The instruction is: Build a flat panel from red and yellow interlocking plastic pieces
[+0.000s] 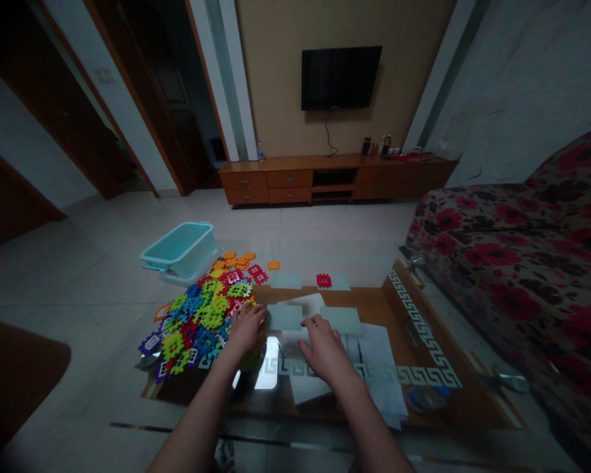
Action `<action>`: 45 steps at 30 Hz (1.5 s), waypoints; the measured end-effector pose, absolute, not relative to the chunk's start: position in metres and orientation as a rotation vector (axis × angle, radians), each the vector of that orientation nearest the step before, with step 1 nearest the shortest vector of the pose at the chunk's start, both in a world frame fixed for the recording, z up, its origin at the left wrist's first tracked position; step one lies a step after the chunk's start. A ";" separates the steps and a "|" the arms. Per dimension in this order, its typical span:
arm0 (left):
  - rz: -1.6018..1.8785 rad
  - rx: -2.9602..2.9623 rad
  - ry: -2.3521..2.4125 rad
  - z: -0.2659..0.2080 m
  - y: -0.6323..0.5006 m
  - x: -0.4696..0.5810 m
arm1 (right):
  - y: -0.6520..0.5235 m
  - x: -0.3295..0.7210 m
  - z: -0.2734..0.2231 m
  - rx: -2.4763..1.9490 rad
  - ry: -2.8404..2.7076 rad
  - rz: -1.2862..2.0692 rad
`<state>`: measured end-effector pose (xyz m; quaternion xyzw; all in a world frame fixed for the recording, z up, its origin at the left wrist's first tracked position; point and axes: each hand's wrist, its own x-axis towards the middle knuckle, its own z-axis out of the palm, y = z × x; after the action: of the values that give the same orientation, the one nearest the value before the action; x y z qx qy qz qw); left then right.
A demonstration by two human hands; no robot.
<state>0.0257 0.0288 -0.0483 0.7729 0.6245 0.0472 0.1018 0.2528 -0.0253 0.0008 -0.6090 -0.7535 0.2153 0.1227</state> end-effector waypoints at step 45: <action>0.746 1.904 1.613 -0.034 0.031 0.018 | -0.027 0.248 -0.008 -1.748 -2.244 0.642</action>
<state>0.0179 0.0315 -0.0337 0.7050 0.5971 0.2760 0.2653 0.2475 -0.0272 -0.0078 -0.5955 -0.7647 0.2189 0.1125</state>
